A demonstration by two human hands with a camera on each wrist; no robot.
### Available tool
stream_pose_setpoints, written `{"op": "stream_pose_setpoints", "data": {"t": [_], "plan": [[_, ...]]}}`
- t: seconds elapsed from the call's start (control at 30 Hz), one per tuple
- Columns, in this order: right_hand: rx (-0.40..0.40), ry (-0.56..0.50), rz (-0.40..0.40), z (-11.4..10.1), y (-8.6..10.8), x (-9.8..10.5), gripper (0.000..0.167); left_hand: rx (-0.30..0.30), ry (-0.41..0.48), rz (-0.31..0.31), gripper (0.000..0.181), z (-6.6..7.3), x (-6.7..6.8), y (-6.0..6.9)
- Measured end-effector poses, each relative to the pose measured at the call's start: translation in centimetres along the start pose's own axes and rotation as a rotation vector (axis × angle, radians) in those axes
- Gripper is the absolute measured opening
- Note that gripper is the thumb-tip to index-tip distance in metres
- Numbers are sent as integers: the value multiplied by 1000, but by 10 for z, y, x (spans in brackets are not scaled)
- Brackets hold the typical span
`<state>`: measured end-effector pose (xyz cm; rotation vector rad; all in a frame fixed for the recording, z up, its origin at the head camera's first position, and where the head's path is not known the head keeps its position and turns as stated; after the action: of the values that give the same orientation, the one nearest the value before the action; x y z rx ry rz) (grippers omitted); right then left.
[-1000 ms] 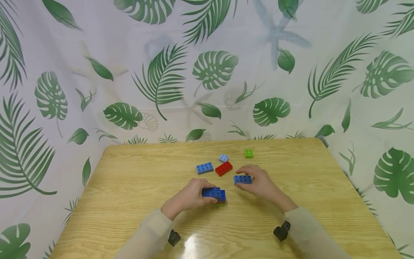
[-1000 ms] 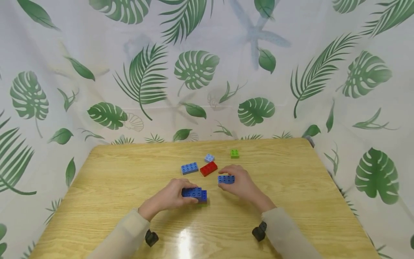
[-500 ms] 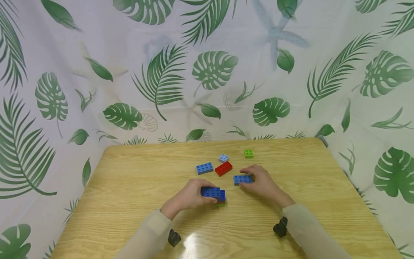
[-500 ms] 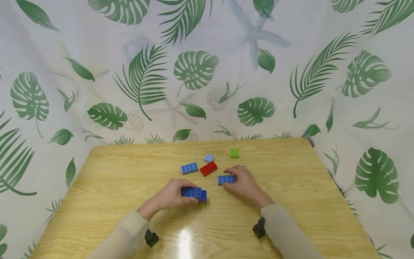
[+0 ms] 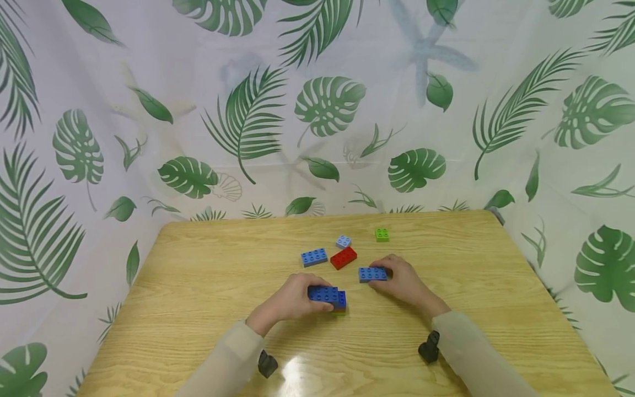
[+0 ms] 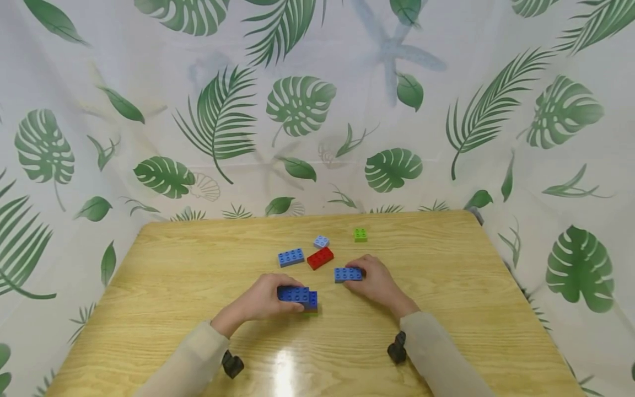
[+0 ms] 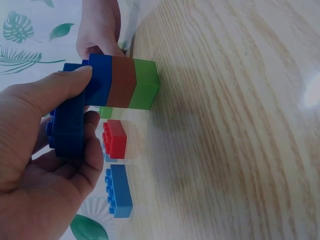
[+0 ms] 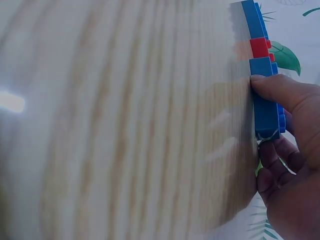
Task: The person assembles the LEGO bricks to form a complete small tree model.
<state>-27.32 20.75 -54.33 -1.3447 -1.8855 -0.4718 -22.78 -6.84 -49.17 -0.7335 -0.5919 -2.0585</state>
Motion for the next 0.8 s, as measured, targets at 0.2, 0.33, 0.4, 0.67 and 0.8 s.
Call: {"op": "stream_pose_setpoints", "data": {"t": [0.2,0.33,0.4,0.67,0.8], "plan": [[-18,-29,5,-8,2,3,40,5,0,-4,42,-1,0,0],[-1,-45,2,-22,4,7,43,14,6,-7,42,-1,0,0],[10,-49,-6,-30,5,9,43,22,9,-8,42,-1,0,0],[50,-45,-33,-58,10,17,39,21,23,-12,42,-1,0,0],[72,-36,-43,-67,12,17,37,16,24,-11,41,-1,0,0]]}}
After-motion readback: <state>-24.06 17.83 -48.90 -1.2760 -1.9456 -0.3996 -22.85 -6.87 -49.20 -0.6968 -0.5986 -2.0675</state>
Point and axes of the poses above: each hand's wrist, its own y-axis away from the middle knuckle, its own x-axis out of the back of the hand, z = x × y, the point moved 4 cm from there along -y, towards the middle knuckle, and after that the axes turned 5 degrees about x, right-handed, at the moved point
